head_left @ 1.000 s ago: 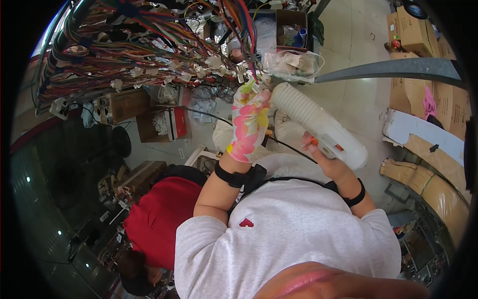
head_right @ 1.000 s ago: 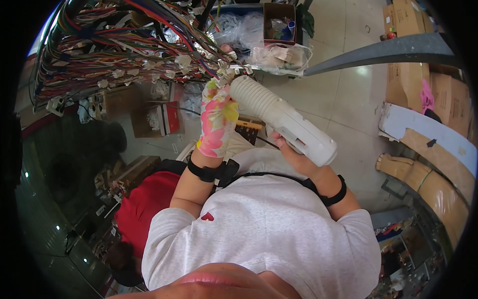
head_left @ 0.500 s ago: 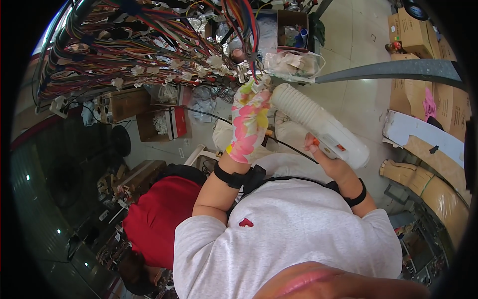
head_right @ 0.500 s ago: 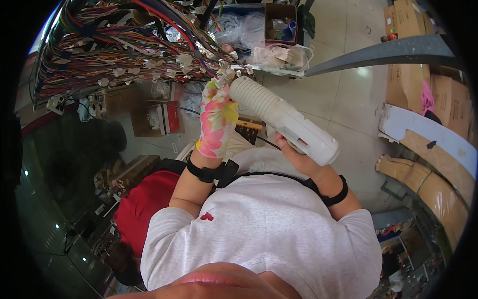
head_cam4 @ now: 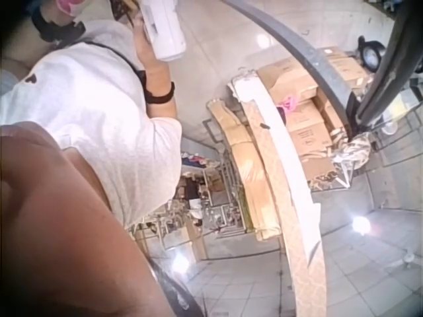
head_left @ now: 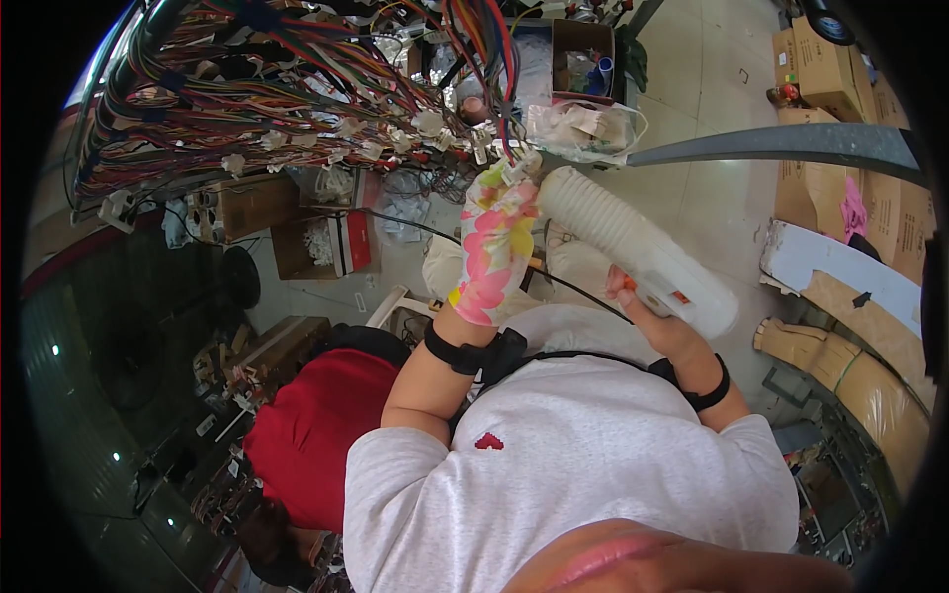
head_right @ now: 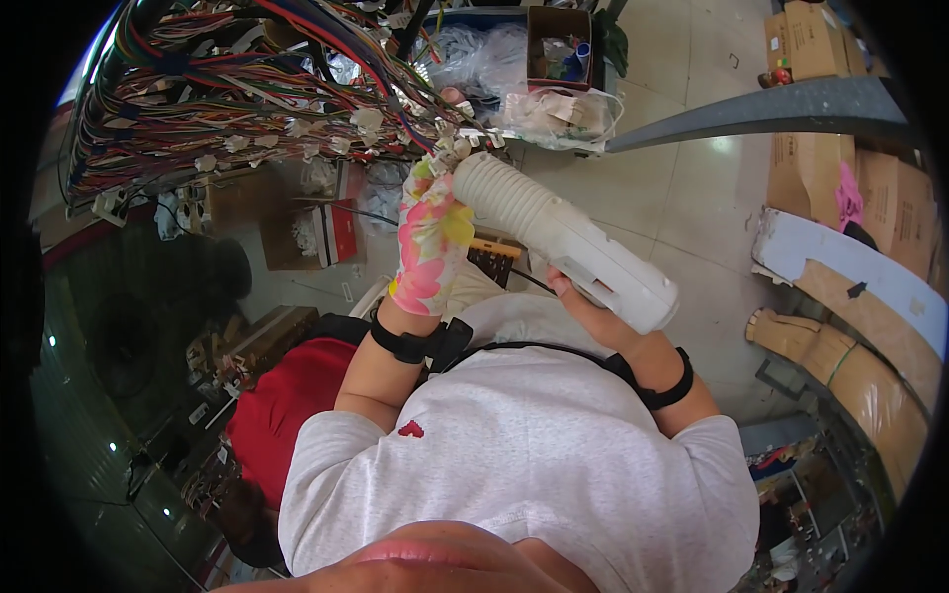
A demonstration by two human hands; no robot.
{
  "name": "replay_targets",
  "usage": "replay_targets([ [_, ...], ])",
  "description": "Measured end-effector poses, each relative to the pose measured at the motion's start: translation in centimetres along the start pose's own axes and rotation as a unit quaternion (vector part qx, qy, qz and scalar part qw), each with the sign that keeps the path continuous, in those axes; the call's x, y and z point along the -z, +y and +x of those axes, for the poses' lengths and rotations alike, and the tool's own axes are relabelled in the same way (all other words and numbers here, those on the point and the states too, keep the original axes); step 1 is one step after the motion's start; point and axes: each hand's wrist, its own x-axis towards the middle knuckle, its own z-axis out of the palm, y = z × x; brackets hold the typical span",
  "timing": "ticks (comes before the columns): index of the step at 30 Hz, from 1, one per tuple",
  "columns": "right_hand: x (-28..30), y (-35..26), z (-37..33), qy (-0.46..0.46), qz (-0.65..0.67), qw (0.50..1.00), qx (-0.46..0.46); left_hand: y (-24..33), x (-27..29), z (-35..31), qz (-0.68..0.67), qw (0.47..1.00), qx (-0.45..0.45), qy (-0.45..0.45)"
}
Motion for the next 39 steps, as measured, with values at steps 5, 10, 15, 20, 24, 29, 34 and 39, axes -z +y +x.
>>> replay_targets([
  [5,0.3,0.4,0.0,-0.001,-0.001,1.0,0.003,0.1,-0.2,0.1,0.008,0.999,0.01,0.029],
  [10,0.4,-0.4,0.3,-0.009,-0.019,1.0,-0.008,0.6,-0.7,-0.1,-0.01,0.999,0.031,0.039],
  [15,0.8,-0.1,0.4,-0.017,-0.037,0.999,-0.001,0.8,-1.8,0.0,-0.024,0.999,0.025,0.042],
  [20,1.0,0.2,0.3,0.002,-0.017,1.0,0.015,1.0,-1.7,0.0,-0.03,0.999,0.029,0.016],
  [24,0.7,-0.6,0.4,0.004,-0.012,1.0,-0.003,1.0,-1.5,-0.2,-0.022,0.999,0.035,0.032],
  [29,1.1,0.0,0.5,-0.004,0.01,1.0,0.009,1.0,-1.8,-0.5,-0.022,0.998,0.036,0.052],
  [34,1.0,-0.5,0.8,-0.017,0.019,1.0,0.006,0.2,-0.3,-0.5,-0.059,0.998,0.032,0.009],
  [39,1.3,-0.2,0.7,-0.029,0.019,0.999,0.007,0.1,-0.5,-0.7,-0.129,0.99,0.042,-0.027],
])
